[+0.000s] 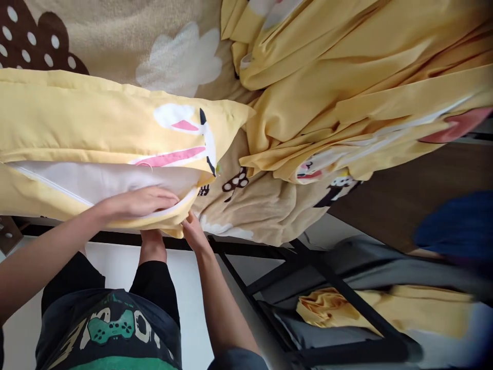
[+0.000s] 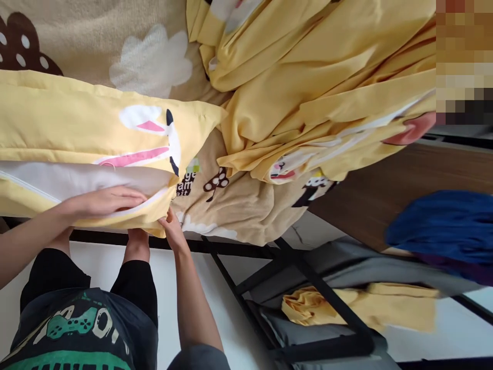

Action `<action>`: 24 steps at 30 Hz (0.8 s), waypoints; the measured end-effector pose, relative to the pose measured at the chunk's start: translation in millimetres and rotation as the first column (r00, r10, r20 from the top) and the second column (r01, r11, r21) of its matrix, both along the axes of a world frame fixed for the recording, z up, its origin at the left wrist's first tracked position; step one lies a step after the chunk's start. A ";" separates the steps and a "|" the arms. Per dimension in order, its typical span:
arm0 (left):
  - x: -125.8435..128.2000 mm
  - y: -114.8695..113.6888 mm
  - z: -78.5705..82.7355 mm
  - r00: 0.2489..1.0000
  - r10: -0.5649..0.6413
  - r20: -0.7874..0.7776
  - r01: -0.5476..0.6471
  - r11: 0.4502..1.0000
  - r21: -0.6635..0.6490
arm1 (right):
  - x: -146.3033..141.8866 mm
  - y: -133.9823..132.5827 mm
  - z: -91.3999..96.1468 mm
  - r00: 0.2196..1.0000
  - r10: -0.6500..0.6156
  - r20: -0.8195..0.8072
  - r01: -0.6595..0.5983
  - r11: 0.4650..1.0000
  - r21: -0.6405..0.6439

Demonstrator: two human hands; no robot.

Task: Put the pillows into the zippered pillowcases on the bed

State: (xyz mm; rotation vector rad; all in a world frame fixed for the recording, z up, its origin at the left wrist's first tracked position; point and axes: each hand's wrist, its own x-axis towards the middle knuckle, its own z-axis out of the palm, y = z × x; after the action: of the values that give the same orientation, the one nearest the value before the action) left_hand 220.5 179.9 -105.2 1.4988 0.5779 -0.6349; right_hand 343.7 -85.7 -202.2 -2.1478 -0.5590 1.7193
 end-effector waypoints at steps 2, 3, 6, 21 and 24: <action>-28.2 18.8 14.3 1.000 0.022 0.004 -0.022 0.998 -0.056 | -12.6 5.2 -6.4 0.998 0.020 0.067 -0.019 1.000 -0.016; -43.9 23.8 19.1 1.000 -0.015 -0.027 0.015 1.000 0.003 | -14.6 6.2 -6.1 0.992 0.035 0.123 -0.031 0.999 -0.034; -90.7 23.3 24.3 0.989 -0.059 -0.137 0.103 0.933 0.346 | -9.6 0.8 1.9 0.949 0.097 0.299 -0.072 0.993 -0.092; -122.4 -3.0 37.8 0.995 0.012 0.097 -0.081 0.652 0.754 | -2.8 -45.4 41.2 0.759 0.400 0.513 -0.368 0.915 -0.168; -131.9 -11.5 25.2 0.997 -0.044 0.068 -0.021 0.669 0.743 | 5.6 -46.5 35.1 0.716 0.496 0.492 -0.514 0.851 -0.109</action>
State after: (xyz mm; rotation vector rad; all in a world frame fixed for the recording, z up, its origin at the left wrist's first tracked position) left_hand 88.7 168.4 -80.0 2.2962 0.8238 -0.3372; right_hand 349.3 -132.2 -167.1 -2.5917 -1.4309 1.3127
